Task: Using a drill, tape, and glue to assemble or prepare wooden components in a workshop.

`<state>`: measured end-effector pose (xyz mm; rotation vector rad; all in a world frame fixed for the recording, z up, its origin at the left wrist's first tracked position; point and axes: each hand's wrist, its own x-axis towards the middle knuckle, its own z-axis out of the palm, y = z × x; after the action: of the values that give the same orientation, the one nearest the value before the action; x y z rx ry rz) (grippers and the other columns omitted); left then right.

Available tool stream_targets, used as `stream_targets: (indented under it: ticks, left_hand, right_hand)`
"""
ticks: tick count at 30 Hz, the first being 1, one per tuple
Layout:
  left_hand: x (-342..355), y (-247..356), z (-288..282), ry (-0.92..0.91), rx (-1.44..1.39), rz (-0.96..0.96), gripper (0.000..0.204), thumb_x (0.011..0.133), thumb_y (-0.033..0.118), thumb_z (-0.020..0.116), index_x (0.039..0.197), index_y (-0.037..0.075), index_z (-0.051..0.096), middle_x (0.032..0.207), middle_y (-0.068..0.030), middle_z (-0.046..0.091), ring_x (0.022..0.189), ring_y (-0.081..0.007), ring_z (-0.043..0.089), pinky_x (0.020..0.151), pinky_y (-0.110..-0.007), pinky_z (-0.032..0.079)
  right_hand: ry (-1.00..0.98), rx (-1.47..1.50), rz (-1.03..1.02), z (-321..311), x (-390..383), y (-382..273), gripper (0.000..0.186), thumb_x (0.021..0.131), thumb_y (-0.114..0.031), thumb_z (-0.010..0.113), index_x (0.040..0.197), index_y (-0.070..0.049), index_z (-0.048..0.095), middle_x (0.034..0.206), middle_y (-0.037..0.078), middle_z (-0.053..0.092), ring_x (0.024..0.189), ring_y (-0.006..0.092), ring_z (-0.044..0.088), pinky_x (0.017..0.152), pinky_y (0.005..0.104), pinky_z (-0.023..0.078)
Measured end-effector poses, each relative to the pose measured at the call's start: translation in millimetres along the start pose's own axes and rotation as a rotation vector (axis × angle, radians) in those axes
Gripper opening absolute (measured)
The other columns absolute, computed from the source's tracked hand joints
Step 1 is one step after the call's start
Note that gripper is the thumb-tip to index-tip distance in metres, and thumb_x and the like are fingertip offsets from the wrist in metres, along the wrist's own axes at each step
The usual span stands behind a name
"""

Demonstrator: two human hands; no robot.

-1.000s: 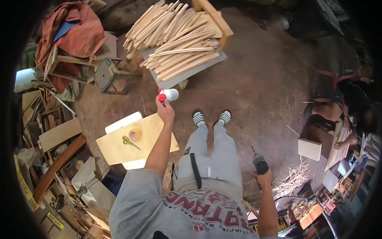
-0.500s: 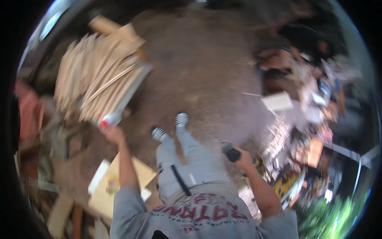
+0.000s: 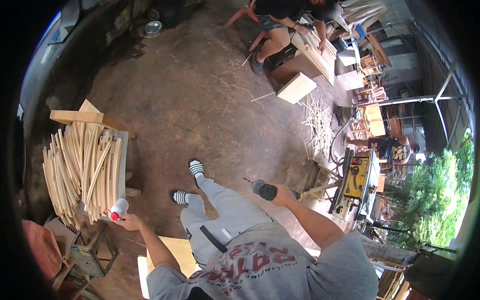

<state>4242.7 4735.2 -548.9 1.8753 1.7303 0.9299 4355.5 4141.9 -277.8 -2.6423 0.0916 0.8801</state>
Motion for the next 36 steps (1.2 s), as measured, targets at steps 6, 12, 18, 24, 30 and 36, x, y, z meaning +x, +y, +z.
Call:
stream_targets:
  ticks: [6,12,18,24,30,36]
  left_hand:
    - [2.0,1.3,-12.5,-0.102,0.025,-0.002,0.052,0.102,0.03,0.057,0.145,0.004,0.048,0.112,-0.0219,0.069,0.095,-0.0377,0.068,0.079,-0.045,0.053]
    - [16.9,-10.5,-26.4,-0.143,0.051,-0.002,0.055,0.101,0.033,0.055,0.149,0.007,0.046,0.11,-0.0211,0.069,0.096,-0.0365,0.067,0.081,-0.045,0.051]
    - [15.2,5.3,-36.3,-0.306,0.107,-0.137,0.059,0.097,0.031,0.057,0.15,0.006,0.044,0.113,-0.0189,0.069,0.101,-0.0358,0.067,0.086,-0.046,0.05]
    - [1.2,-17.5,-57.8,-0.312,0.14,-0.178,0.059,0.096,0.031,0.058,0.148,0.006,0.046,0.116,-0.0185,0.068,0.106,-0.0365,0.065,0.09,-0.046,0.048]
    - [-45.7,-68.7,-107.2,-0.344,-0.347,-0.813,0.027,0.098,0.03,0.063,0.11,0.007,0.066,0.086,-0.0058,0.069,0.055,-0.0177,0.056,0.053,-0.035,0.046]
    - [-188.8,-53.5,-221.9,-0.279,-1.416,-1.381,0.018,0.104,0.019,0.054,0.113,0.008,0.066,0.079,0.0035,0.064,0.045,-0.0051,0.037,0.046,-0.024,0.033]
  right_hand:
    - [0.051,-0.052,0.045,8.1,-14.5,17.6,0.044,0.075,-0.03,0.073,0.116,-0.013,0.07,0.101,0.024,0.07,0.097,0.0442,0.066,0.082,0.0494,0.054]
    - [0.047,-0.027,-0.023,12.1,-16.3,13.8,0.043,0.077,-0.031,0.072,0.115,-0.012,0.07,0.104,0.023,0.07,0.099,0.044,0.065,0.084,0.0492,0.054]
    - [0.05,-0.006,-0.035,6.0,-17.4,20.9,0.049,0.076,-0.032,0.075,0.12,-0.012,0.069,0.108,0.024,0.069,0.102,0.0441,0.065,0.086,0.0475,0.054]
    - [0.062,0.016,-0.049,-27.9,-16.2,15.9,0.042,0.079,-0.032,0.069,0.118,-0.017,0.069,0.106,0.022,0.07,0.101,0.0439,0.065,0.085,0.0498,0.054]
    - [-0.042,-0.145,-0.141,-34.9,47.4,51.4,0.037,0.077,-0.028,0.069,0.111,-0.015,0.071,0.102,0.024,0.071,0.099,0.0436,0.067,0.084,0.0506,0.054]
    - [-0.21,-0.321,-0.232,-30.9,124.5,9.3,0.036,0.075,-0.021,0.068,0.11,-0.014,0.071,0.102,0.024,0.071,0.099,0.0419,0.068,0.084,0.0507,0.054]
